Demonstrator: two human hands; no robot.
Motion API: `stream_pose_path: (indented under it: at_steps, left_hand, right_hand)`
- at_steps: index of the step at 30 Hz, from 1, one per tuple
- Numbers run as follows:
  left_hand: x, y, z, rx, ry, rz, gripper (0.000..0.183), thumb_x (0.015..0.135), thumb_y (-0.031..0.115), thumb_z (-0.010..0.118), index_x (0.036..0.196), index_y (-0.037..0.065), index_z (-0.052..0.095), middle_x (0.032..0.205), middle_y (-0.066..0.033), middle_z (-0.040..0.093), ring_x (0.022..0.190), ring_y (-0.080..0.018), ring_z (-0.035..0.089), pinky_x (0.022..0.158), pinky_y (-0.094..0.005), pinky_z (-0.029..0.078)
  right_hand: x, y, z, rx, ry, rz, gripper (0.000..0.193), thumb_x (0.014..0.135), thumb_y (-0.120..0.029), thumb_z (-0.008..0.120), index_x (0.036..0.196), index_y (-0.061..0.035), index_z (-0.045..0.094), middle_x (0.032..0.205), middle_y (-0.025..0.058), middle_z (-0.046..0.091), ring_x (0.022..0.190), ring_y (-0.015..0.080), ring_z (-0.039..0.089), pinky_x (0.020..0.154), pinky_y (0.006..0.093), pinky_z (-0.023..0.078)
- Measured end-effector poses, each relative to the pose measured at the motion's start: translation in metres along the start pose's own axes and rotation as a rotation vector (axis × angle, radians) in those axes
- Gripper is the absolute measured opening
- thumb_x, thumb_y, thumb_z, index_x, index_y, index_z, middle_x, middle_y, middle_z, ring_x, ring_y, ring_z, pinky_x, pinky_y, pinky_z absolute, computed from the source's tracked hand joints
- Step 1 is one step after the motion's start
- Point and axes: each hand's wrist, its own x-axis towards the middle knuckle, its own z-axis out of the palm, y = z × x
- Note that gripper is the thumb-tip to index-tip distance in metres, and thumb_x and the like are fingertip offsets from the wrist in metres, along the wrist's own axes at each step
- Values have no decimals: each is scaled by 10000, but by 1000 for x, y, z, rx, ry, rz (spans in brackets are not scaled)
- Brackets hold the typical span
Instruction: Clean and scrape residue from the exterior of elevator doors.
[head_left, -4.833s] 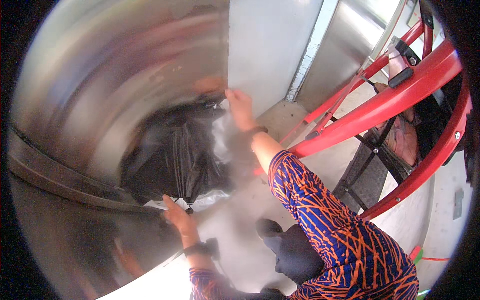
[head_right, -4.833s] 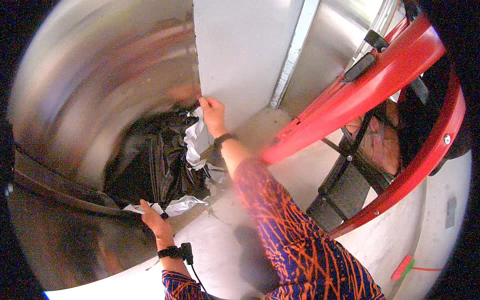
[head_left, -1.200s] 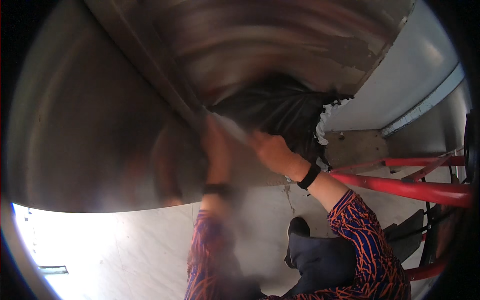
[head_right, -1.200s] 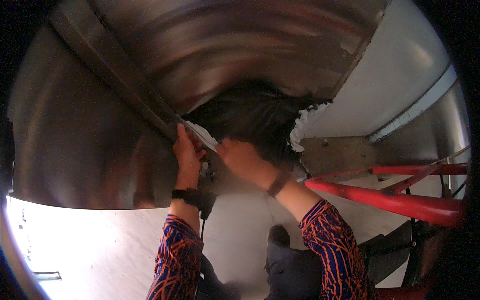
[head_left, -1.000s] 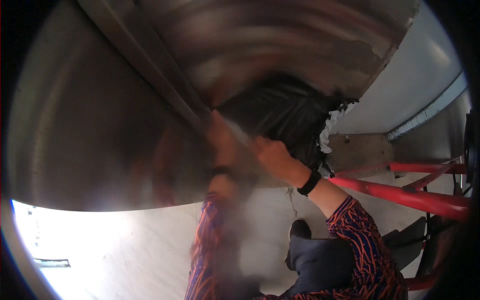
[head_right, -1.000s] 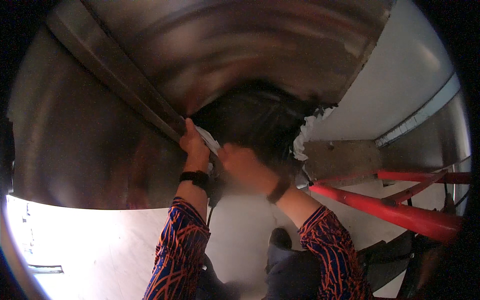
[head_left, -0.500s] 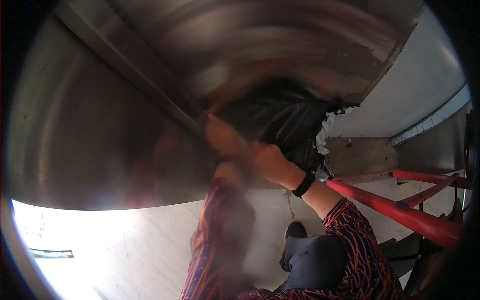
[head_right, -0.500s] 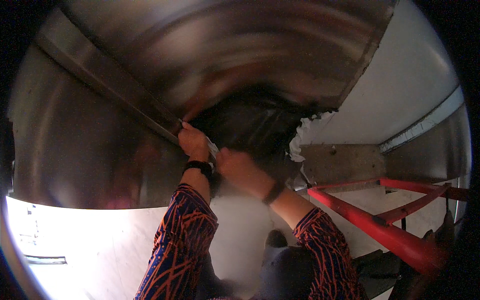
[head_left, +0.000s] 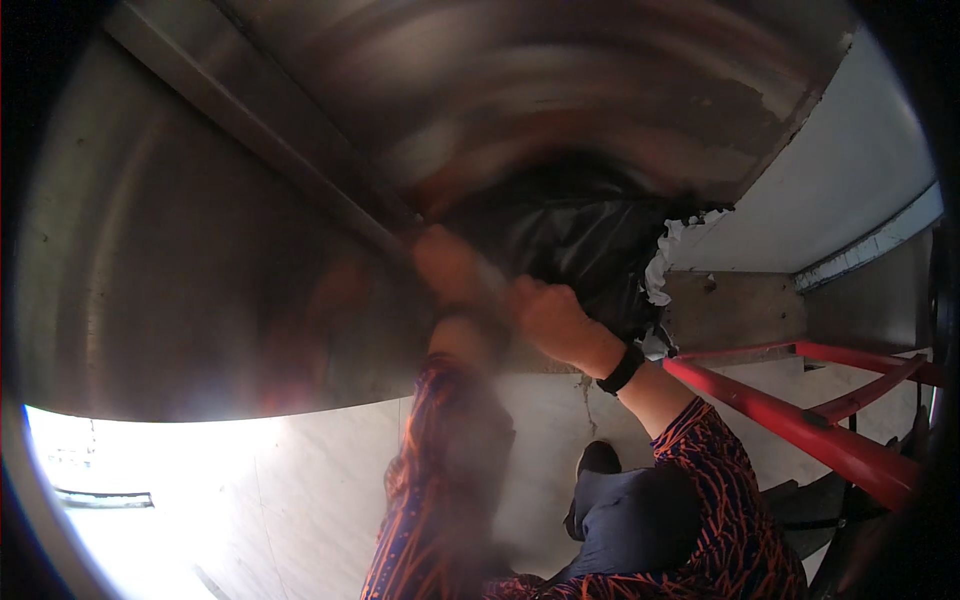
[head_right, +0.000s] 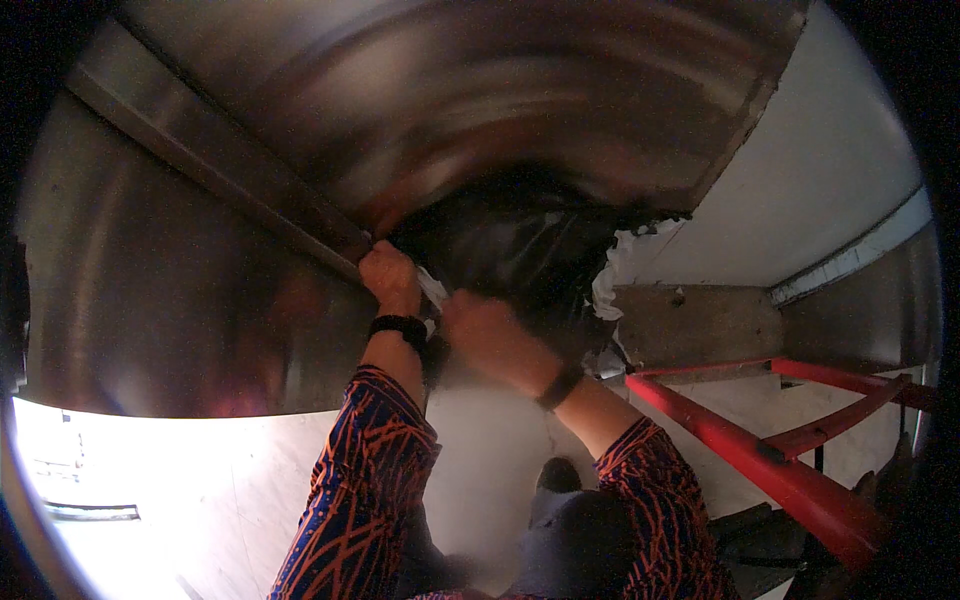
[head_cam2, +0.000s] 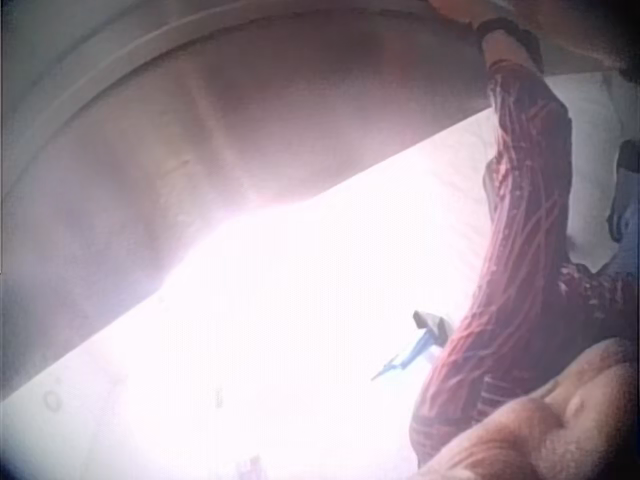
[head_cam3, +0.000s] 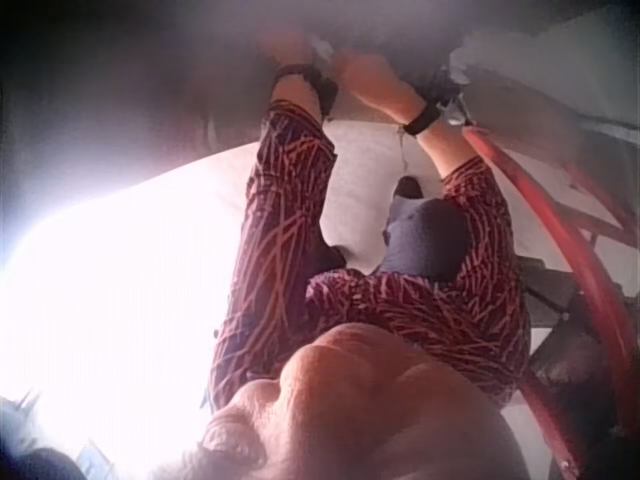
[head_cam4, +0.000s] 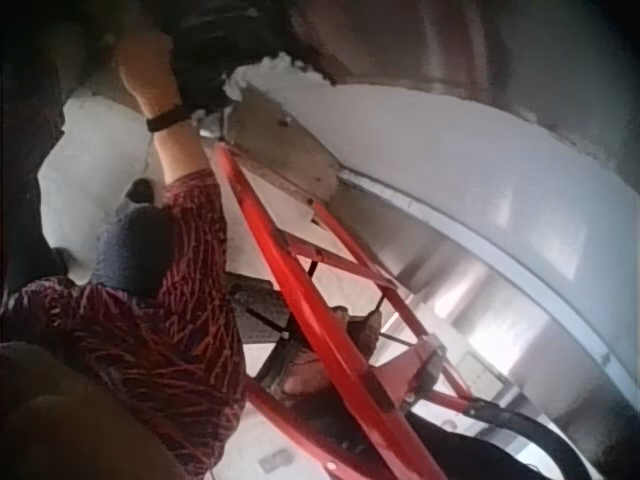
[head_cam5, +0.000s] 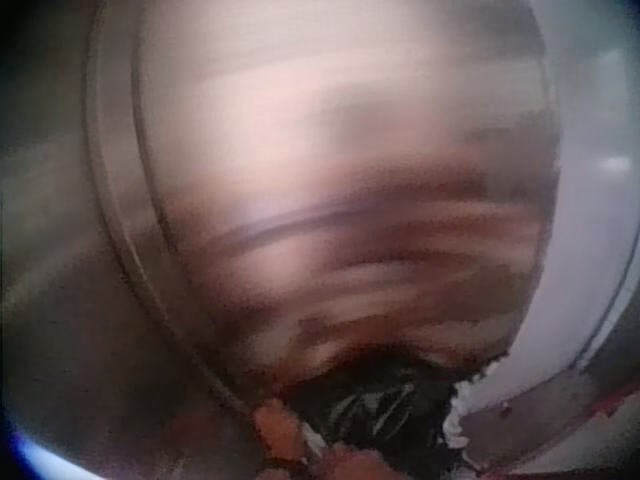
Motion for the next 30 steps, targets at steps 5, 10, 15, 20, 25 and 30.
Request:
stream_pose_path:
  at_steps: [5,10,15,20,25,30]
  left_hand:
    - [-5,12,7,74,-72,-113,213,828,64,475,668,-40,571,665,-228,607,624,-369,610,565,-427,480]
    - [-8,18,8,-185,-92,-370,351,898,199,434,760,-68,615,776,-275,623,731,-398,600,660,-438,461]
    - [-12,-26,23,-425,-117,-533,517,932,383,448,880,-96,638,828,-199,638,752,-310,573,732,-407,447]
    - [6,57,-11,-1074,-21,-962,605,934,459,459,938,-126,615,868,-117,619,762,-254,525,755,-382,432]
    - [-1,5,18,-741,38,-698,544,954,390,438,959,-122,619,880,-142,640,804,-262,557,771,-379,429]
    - [-12,-5,46,-667,87,-616,496,960,331,426,925,-123,623,855,-169,648,765,-257,544,754,-384,422]
  right_hand:
    - [-7,7,5,-15,-24,11,156,685,-111,579,837,-84,557,767,48,506,639,169,578,452,281,478]
    - [-7,9,2,35,-51,51,183,688,-90,579,868,-76,546,772,58,505,638,183,591,468,287,487]
    - [5,-7,11,52,-17,14,217,704,-81,575,915,-67,528,777,73,503,590,198,597,479,294,495]
    - [-13,14,2,-29,-55,44,225,716,-80,568,936,-56,525,785,78,505,594,200,602,474,293,493]
    - [0,-3,6,49,-53,57,254,726,-81,564,976,-50,529,794,83,505,595,204,605,472,297,491]
    - [-5,0,3,3,-97,64,279,726,-74,561,1004,-52,547,804,82,503,593,212,602,475,302,489]
